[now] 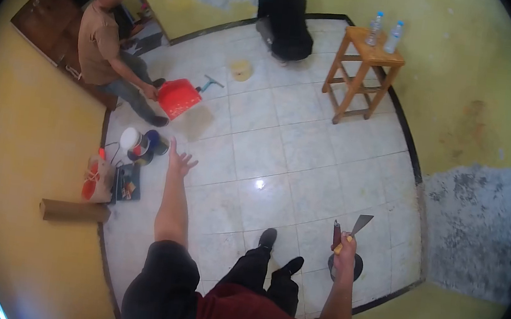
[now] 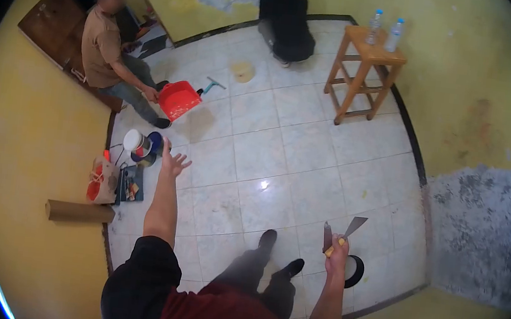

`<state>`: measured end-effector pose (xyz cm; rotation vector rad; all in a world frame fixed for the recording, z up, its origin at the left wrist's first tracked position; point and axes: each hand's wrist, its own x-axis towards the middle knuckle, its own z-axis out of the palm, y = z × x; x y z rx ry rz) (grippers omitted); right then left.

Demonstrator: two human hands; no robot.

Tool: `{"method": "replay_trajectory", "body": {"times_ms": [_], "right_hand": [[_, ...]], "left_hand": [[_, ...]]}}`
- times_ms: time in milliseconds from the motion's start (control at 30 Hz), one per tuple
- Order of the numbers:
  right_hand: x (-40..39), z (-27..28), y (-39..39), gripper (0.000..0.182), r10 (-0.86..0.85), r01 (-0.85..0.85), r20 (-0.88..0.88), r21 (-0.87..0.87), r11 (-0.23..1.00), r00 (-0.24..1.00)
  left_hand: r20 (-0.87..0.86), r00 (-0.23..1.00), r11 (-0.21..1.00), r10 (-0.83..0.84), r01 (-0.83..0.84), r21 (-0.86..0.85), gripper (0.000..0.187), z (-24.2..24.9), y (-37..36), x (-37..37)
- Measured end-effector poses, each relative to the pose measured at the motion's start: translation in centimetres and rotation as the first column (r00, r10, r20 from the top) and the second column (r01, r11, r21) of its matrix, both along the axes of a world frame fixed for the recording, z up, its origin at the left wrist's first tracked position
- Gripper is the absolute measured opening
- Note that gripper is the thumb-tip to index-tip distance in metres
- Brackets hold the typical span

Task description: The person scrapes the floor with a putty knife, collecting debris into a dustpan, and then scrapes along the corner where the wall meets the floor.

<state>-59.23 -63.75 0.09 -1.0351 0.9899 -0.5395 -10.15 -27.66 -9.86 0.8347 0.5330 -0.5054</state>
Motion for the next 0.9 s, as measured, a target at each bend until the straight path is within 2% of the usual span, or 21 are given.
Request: {"method": "replay_trajectory", "body": {"times_ms": [33,67,100,133,167,200,333,367,400,433,467,500,533,567,633,700,733,767,800,867,900], "right_hand": [[-0.5,0.5,0.5,0.011,0.023,-0.024,-0.035,-0.018,1.000,0.999],[-9.3,-2.2,3.0,0.011,0.036,-0.011,-0.228,0.111,0.994,0.973],[-9.2,-3.8,-0.7,0.011,0.041,-0.025,-0.206,0.081,0.996,0.978],[-7.5,-6.4,1.0,0.013,0.065,-0.045,-0.165,0.121,0.992,0.984],[-4.2,-7.3,2.6,0.013,-0.014,0.031,-0.154,0.109,0.994,0.988],[-1.9,-9.2,3.5,0.014,-0.013,0.029,-0.131,0.118,0.993,0.991],[1.3,-13.7,6.0,0.015,-0.071,0.070,-0.225,-0.013,0.997,0.972],[3.4,-14.2,6.8,0.014,-0.073,0.079,-0.225,0.016,0.997,0.972],[5.7,-14.5,7.1,0.013,-0.071,0.083,-0.219,0.046,0.995,0.973],[8.1,-14.6,6.7,0.013,-0.105,0.113,-0.183,0.033,0.993,0.977],[10.2,-14.5,6.8,0.012,-0.127,0.134,-0.152,0.036,0.990,0.980],[12.8,-14.0,7.1,0.013,-0.120,0.120,-0.046,0.012,0.993,0.992],[16.4,-12.5,6.3,0.015,-0.130,0.127,0.043,0.065,0.990,0.991],[20.1,-10.6,5.3,0.017,-0.151,0.149,0.056,0.044,0.988,0.987],[26.0,-8.0,2.7,0.019,-0.182,0.183,0.088,-0.009,0.983,0.979],[29.8,-6.5,0.4,0.021,-0.216,0.222,0.127,-0.036,0.974,0.968],[32.0,-5.4,-1.7,0.022,-0.233,0.242,0.158,-0.040,0.969,0.960],[34.3,-1.4,-10.8,0.025,-0.252,0.268,0.225,-0.043,0.962,0.941],[31.5,-2.5,-13.6,0.027,-0.272,0.279,0.213,-0.005,0.960,0.938],[35.4,-1.8,-18.7,0.033,-0.321,0.344,0.203,-0.088,0.935,0.925],[37.7,-0.4,-20.7,0.030,-0.357,0.388,0.249,-0.083,0.918,0.900]], "left_hand": [[-0.003,1.000,1.000,0.010,-0.010,0.012,0.126,2.2,2.0,0.5],[-0.224,0.972,0.972,0.066,-0.012,0.236,0.131,-5.1,7.0,-8.8],[-0.235,0.967,0.954,0.101,-0.027,0.300,0.136,-7.4,3.8,-7.0],[-0.177,0.968,0.897,0.177,-0.085,0.433,0.135,-8.4,6.8,-3.9],[-0.101,0.971,0.847,0.218,-0.137,0.513,0.126,-9.9,9.0,0.2],[-0.043,0.981,0.805,0.192,-0.132,0.578,0.118,-11.0,11.7,4.1],[-0.093,0.969,0.699,-0.228,0.229,0.678,0.085,-15.3,20.0,11.1],[-0.097,0.952,0.683,-0.290,0.277,0.676,0.077,-15.0,21.7,12.1],[0.013,0.965,0.772,-0.262,0.202,0.603,0.060,-14.5,22.5,13.2],[0.082,0.844,0.647,-0.531,0.340,0.682,0.048,-16.8,24.4,15.1],[-0.007,0.876,0.607,-0.483,0.340,0.718,0.056,-13.6,23.8,15.0],[0.069,0.860,0.679,-0.505,0.347,0.646,0.053,-13.6,25.1,15.6],[0.131,0.852,0.716,-0.507,0.331,0.615,0.040,-10.6,25.2,17.1],[0.088,0.859,0.736,-0.504,0.374,0.564,0.047,-10.8,24.5,19.0],[0.161,0.795,0.754,-0.585,0.459,0.470,0.056,-11.1,21.9,21.9],[0.115,0.767,0.691,-0.631,0.488,0.534,0.062,-11.2,20.6,22.5],[0.170,0.769,0.726,-0.617,0.472,0.499,0.062,-12.1,19.3,22.4],[0.188,0.796,0.750,-0.576,0.422,0.509,0.060,-10.0,14.3,19.5],[0.207,0.820,0.770,-0.534,0.371,0.519,0.059,-9.1,9.8,16.8],[0.251,0.863,0.825,-0.440,0.277,0.492,0.052,-4.2,5.3,12.6],[0.270,0.882,0.850,-0.388,0.229,0.474,0.050,-2.3,3.1,11.0]]}}
